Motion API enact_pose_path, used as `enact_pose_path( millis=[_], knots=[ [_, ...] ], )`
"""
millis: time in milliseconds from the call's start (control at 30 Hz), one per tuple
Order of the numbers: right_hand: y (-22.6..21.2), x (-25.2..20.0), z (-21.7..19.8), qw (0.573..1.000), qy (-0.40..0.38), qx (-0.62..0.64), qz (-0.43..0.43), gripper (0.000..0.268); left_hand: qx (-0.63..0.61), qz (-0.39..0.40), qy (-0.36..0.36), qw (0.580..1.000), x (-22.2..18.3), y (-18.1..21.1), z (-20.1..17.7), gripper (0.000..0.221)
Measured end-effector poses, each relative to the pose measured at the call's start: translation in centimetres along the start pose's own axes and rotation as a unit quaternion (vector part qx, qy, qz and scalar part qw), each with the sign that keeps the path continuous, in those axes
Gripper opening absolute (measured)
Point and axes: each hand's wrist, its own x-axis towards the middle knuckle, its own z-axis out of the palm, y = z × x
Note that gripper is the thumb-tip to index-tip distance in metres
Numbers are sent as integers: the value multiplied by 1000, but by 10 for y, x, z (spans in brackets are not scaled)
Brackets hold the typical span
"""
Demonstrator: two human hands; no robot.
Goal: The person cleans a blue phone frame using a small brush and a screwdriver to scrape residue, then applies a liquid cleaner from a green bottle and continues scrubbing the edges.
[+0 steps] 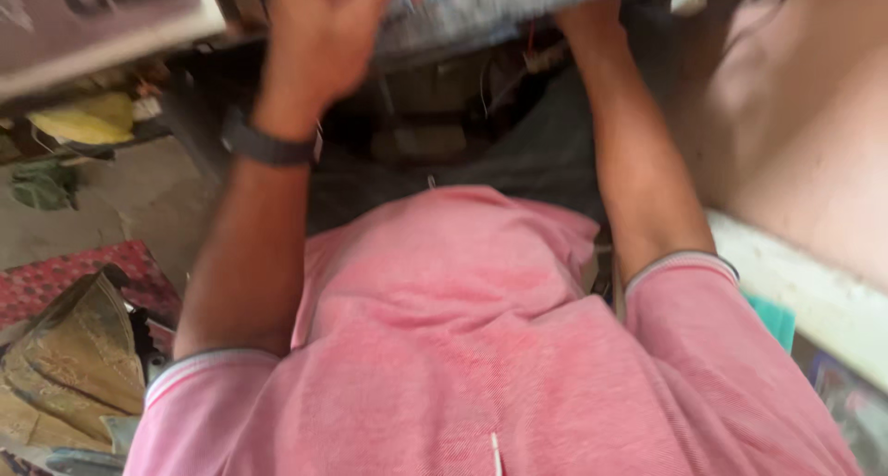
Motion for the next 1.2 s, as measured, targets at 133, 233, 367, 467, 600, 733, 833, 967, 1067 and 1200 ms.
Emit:
enact_pose_path(
  millis=[133, 233, 367, 467, 600, 733, 833, 967, 1067, 1200],
  knots=[
    [19, 80, -15, 996, -66, -64, -1, 14, 29, -36, 8, 999, 14, 11, -3, 12],
    [13, 116, -22, 993, -87, -79, -6, 17, 28, -33, 20, 999, 19, 20, -8, 18],
    [14, 139, -31, 991, -100, -88, 1, 22, 24, -57, 21, 998, 20, 26, -12, 14],
    [19, 127, -31, 991, -102, -89, 19, 26, 9, -43, 30, 999, 24, 20, -13, 17],
    [22, 121, -36, 993, -76, -89, 0, 31, 14, -43, 29, 999, 21, 18, -14, 17],
    [12, 100, -51, 996, -26, -80, -30, 36, 8, -53, 36, 998, 24, 21, -13, 15],
    [2, 30, -57, 995, 10, -48, -83, 40, 4, -94, 38, 995, 26, 17, -10, 14],
    [-47, -64, -106, 868, -323, 352, 137, 39, -118, -200, 44, 972, 36, 10, -6, 17],
    [-65, -103, -181, 711, -313, 624, -85, 45, -216, -263, 55, 939, 41, 1, -4, 17],
    [-86, -100, -194, 560, 20, 821, -107, 22, -297, -258, 70, 917, 37, -9, 7, 16]
  ],
)
